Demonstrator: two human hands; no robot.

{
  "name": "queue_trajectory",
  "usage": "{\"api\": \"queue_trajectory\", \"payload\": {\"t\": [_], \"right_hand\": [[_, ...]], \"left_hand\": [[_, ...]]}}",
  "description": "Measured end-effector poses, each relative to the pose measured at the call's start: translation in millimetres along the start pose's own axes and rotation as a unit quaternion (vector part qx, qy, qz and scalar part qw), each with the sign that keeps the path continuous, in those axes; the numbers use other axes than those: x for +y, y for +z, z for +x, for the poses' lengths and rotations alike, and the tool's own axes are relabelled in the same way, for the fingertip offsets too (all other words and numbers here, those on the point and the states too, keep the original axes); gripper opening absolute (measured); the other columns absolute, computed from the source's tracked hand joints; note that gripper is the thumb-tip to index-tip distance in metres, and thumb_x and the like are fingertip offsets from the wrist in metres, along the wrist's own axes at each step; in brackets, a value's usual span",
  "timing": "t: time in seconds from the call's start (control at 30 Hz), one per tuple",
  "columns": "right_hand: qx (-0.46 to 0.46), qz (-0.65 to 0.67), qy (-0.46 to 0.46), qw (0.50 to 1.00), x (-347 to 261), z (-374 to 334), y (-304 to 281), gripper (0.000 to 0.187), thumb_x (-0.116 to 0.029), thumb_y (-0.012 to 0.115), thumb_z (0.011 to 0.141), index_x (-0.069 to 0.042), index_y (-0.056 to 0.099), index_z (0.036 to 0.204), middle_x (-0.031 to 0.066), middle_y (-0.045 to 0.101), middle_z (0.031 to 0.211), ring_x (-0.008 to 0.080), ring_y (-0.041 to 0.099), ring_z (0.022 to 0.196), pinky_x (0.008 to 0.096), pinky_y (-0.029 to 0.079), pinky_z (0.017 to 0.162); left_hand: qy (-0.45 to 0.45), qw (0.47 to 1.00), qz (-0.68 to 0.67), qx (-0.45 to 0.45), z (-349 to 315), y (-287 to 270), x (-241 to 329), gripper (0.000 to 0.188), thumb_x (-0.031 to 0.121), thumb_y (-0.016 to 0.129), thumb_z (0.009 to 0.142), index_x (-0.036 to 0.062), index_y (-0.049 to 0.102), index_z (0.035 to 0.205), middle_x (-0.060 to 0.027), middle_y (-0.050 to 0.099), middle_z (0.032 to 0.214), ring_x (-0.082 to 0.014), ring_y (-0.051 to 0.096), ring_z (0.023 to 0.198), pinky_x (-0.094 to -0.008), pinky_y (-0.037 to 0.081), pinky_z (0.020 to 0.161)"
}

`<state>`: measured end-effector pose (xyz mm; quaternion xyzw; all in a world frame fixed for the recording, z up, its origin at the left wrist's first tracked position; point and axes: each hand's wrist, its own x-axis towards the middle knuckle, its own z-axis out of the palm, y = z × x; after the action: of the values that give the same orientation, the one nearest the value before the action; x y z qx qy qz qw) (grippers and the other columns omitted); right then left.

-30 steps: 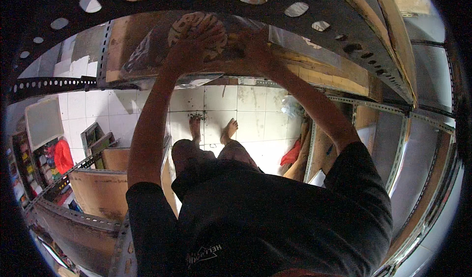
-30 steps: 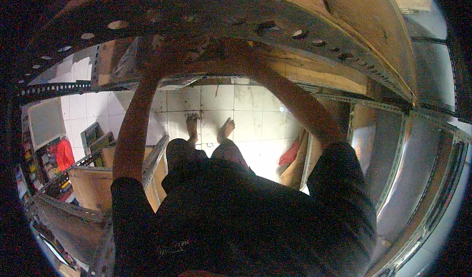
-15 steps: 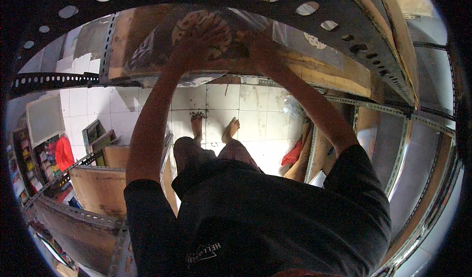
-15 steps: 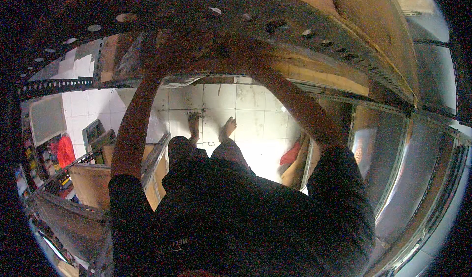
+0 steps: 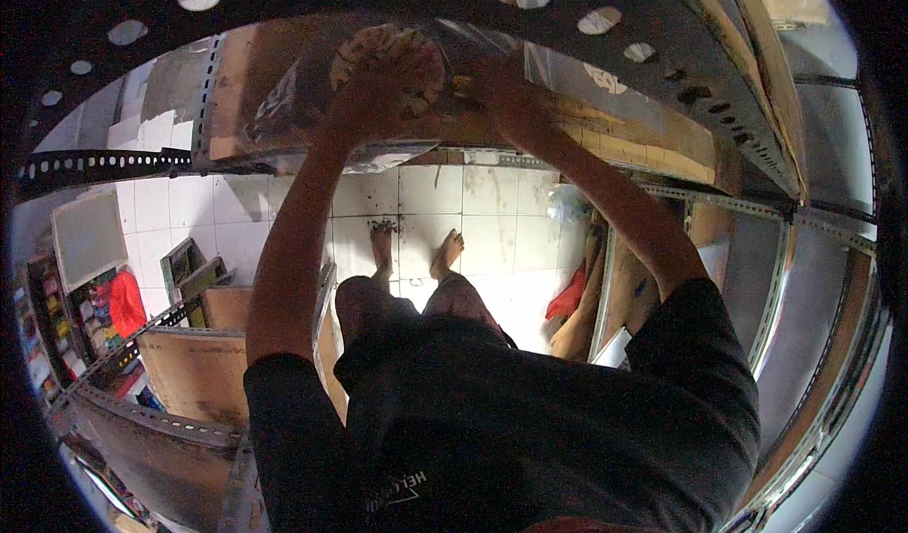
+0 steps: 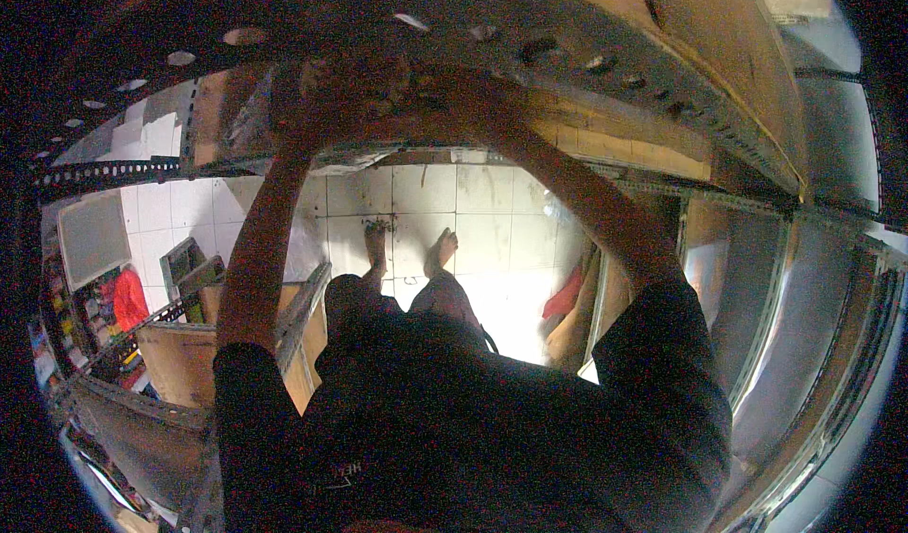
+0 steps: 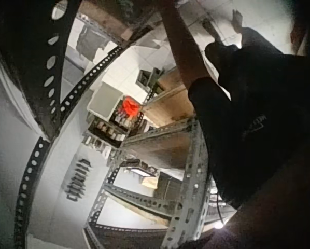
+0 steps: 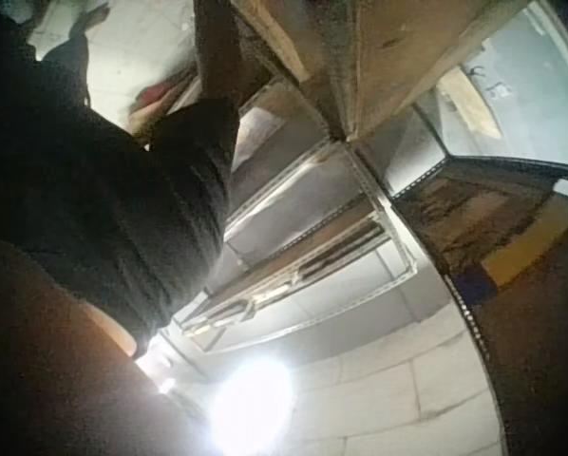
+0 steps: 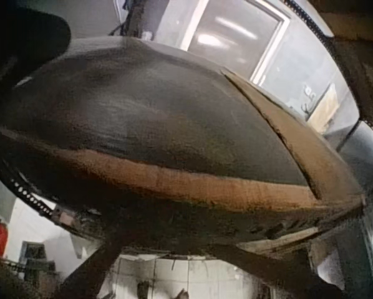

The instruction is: The person retrieves a transparent sheet with printed designs from a shelf, places it on a cardboard surface, and uses a yellow weeding tool to remove excess vinyl around the design. The person works on the sheet while sitting on the floor.

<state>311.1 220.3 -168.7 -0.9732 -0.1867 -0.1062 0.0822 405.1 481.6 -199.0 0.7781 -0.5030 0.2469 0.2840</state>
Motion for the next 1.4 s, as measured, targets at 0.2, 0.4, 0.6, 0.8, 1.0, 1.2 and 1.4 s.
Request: {"api": "queue_trajectory", "payload": {"t": [0.2, 0.4, 0.6, 0.8, 1.0, 1.2, 1.4], "right_hand": [[-0.126, 0.097, 0.121, 0.98, 2, 26, -24, 0.038, -0.016, 0.056, 0.101, -0.007, 0.058, 0.138, 0.0226, 0.058, 0.14, 0.0404, 0.055, 0.129, 0.052, 0.041, 0.113], [-0.035, 0.123, 0.117, 0.985, -32, -22, -23, 0.037, -0.01, 0.055, 0.098, -0.005, 0.06, 0.134, 0.0228, 0.059, 0.136, 0.0426, 0.054, 0.128, 0.0531, 0.042, 0.111], [0.23, 0.337, 0.408, 0.817, -118, -99, -11, 0.024, -0.022, 0.046, 0.106, -0.004, 0.059, 0.097, 0.0097, 0.057, 0.081, 0.022, 0.055, 0.074, 0.0389, 0.045, 0.07], [0.197, 0.525, 0.592, 0.578, -149, -112, 90, 0.031, -0.035, 0.056, 0.1, -0.011, 0.064, 0.117, 0.0061, 0.063, 0.103, 0.0168, 0.058, 0.086, 0.0335, 0.048, 0.076], [0.191, 0.44, 0.588, 0.652, -137, -86, 63, 0.038, -0.03, 0.072, 0.091, -0.012, 0.07, 0.125, 0.0125, 0.075, 0.108, 0.0258, 0.072, 0.093, 0.0397, 0.056, 0.083], [0.344, 0.348, 0.429, 0.76, -217, -203, -47, 0.028, -0.021, 0.064, 0.098, -0.011, 0.071, 0.123, 0.0138, 0.074, 0.105, 0.0302, 0.071, 0.092, 0.0414, 0.054, 0.079], [0.333, 0.318, 0.466, 0.756, -341, -367, -180, 0.033, -0.012, 0.066, 0.096, -0.013, 0.07, 0.129, 0.0118, 0.068, 0.103, 0.0316, 0.068, 0.091, 0.0417, 0.052, 0.077]], "left_hand": [[0.001, 0.987, 0.081, -0.142, 6, -2, 5, 0.088, 0.068, 0.067, 0.085, 0.0245, 0.042, 0.157, -0.0025, 0.033, 0.167, -0.026, 0.018, 0.159, -0.0579, 0.006, 0.128], [-0.007, 0.98, 0.093, -0.175, 2, 2, -3, 0.089, 0.065, 0.067, 0.087, 0.0226, 0.038, 0.16, -0.0036, 0.032, 0.167, -0.028, 0.021, 0.157, -0.0585, 0.01, 0.127], [-0.104, 0.969, -0.008, -0.224, 17, -16, 16, 0.082, 0.052, 0.074, 0.088, 0.0174, 0.043, 0.156, -0.0097, 0.039, 0.162, -0.034, 0.035, 0.149, -0.06, 0.02, 0.123], [-0.011, 0.975, -0.058, -0.214, 5, -47, 82, 0.077, 0.047, 0.074, 0.088, 0.0094, 0.05, 0.15, -0.0108, 0.044, 0.159, -0.0374, 0.032, 0.151, -0.0563, 0.018, 0.125], [-0.035, 0.938, -0.115, -0.325, 12, -53, 106, 0.063, 0.044, 0.065, 0.098, 0.0058, 0.054, 0.147, -0.0193, 0.052, 0.151, -0.0381, 0.046, 0.142, -0.0519, 0.031, 0.121], [-0.278, 0.905, -0.243, -0.212, 7, -34, 122, 0.074, 0.05, 0.062, 0.101, 0.002, 0.042, 0.154, -0.0235, 0.042, 0.157, -0.0385, 0.047, 0.141, -0.0491, 0.039, 0.116], [-0.271, 0.755, -0.464, -0.376, -30, 14, 264, 0.062, 0.045, 0.061, 0.104, 0.0005, 0.05, 0.146, -0.0214, 0.056, 0.14, -0.0312, 0.056, 0.128, -0.0427, 0.045, 0.107]]}}
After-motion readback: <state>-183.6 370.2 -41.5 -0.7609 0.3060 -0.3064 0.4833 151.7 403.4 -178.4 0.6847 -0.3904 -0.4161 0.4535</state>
